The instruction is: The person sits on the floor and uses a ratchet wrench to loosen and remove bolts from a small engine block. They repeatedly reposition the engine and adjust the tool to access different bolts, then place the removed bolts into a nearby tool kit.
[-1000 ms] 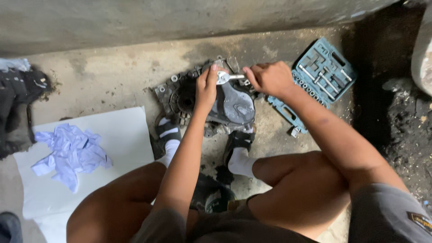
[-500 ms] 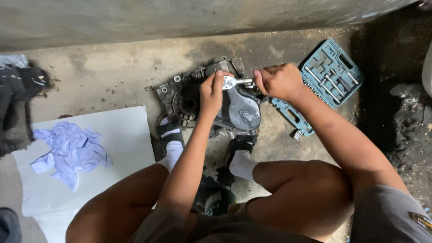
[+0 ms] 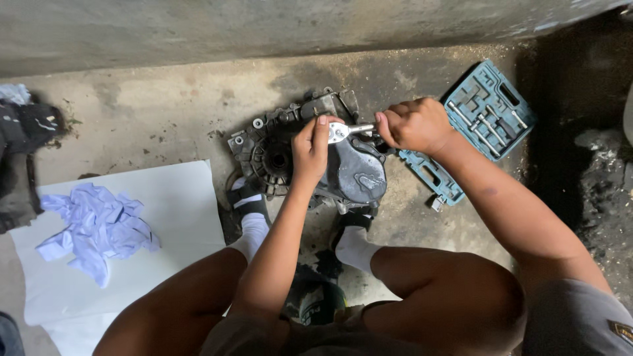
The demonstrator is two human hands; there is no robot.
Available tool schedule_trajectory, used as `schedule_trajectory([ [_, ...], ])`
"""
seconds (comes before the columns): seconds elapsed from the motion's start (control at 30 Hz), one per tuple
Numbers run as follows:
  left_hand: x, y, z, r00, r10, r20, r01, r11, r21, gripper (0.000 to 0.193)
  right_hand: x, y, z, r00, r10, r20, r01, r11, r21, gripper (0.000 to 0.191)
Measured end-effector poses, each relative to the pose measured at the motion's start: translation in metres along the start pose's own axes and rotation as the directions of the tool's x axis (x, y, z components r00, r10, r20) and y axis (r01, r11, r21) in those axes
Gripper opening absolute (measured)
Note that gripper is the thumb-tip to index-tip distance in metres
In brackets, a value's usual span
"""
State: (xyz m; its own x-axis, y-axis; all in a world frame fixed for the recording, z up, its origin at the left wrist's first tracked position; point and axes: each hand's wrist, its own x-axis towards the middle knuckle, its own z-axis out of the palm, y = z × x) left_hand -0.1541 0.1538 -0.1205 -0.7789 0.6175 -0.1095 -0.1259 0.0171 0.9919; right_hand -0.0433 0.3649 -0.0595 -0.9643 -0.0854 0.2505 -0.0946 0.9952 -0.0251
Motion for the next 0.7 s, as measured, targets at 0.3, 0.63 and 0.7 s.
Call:
schedule_trajectory([
  [0.3,0.003,-0.014,0.009,0.991,0.111,-0.074,-0.112,0.994,-0.004,0.041,-0.005,0.003,0.008,0.999,0.048,0.006,-0.048,0.998,-0.044,0.041],
  [0.63,0.021,-0.021,0.012,0.957,0.204,-0.208,-0.175,0.973,0.149,0.045,0.002,0.008,0.016,0.998,0.006,-0.059,-0.017,0.983,-0.181,0.05],
  [0.7,0.026,-0.023,0.011,0.968,0.168,-0.187,-0.147,0.982,0.122,0.045,0.003,0.007,0.018,0.999,0.038,-0.035,-0.044,0.976,-0.212,0.055],
])
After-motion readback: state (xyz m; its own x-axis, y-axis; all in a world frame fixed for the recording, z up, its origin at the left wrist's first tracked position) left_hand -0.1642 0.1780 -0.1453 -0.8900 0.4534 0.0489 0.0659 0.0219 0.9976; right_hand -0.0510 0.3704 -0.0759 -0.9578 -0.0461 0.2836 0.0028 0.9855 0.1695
